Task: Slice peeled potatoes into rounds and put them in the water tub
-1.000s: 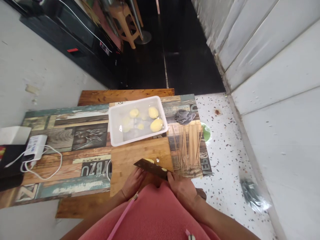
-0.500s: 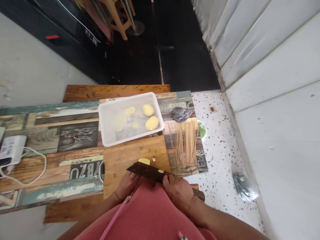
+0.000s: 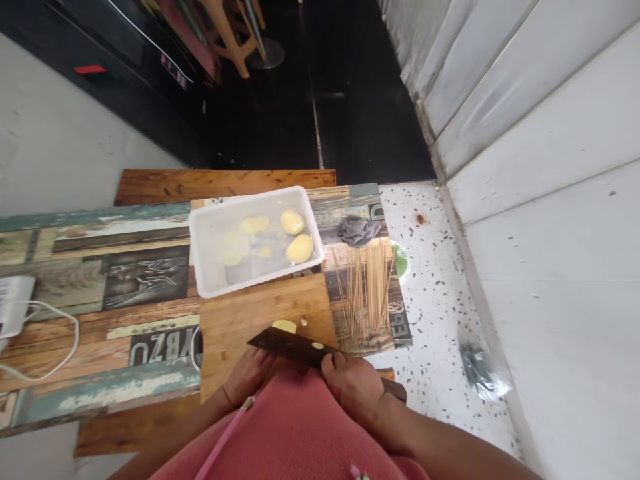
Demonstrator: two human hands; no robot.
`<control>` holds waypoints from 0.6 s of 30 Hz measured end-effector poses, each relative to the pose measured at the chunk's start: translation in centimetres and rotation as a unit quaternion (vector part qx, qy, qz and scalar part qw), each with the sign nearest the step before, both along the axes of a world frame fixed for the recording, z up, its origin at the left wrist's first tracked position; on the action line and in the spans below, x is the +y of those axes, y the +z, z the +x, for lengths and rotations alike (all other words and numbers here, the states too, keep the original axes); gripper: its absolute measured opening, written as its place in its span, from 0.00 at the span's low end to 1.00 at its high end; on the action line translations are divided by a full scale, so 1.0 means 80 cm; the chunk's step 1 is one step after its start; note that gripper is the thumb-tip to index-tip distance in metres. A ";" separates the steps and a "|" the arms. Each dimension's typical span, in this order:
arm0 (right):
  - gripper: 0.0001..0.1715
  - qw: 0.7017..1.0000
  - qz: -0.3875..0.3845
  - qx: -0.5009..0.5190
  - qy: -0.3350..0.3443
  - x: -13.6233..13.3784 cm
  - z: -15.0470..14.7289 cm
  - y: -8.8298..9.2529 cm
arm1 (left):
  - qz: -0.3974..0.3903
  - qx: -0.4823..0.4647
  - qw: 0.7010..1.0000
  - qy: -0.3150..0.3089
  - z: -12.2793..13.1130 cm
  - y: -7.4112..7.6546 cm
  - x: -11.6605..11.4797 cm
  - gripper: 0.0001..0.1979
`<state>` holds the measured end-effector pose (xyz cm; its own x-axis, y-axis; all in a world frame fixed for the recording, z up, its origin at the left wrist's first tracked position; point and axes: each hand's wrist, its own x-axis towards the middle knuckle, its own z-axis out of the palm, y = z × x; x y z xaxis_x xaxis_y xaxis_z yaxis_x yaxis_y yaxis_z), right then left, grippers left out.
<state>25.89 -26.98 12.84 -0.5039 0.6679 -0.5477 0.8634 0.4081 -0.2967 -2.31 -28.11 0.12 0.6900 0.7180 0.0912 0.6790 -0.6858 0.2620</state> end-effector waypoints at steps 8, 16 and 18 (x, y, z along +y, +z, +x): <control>0.11 1.000 0.007 -0.009 0.000 -0.001 -0.001 0.001 | 0.002 -0.007 1.000 0.006 0.000 0.003 0.002 0.18; 0.05 1.000 0.011 0.002 -0.015 0.004 -0.003 0.004 | -0.043 0.027 0.999 0.002 -0.002 -0.003 -0.002 0.16; 0.05 1.000 0.004 -0.001 -0.019 0.005 -0.004 0.005 | -0.071 0.042 0.997 0.007 -0.003 -0.005 -0.004 0.15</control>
<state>25.61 -26.54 13.22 -0.4769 0.6904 -0.5440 0.8790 0.3775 -0.2914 -2.53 -28.40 -0.25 0.6810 0.7290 -0.0695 0.7117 -0.6365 0.2971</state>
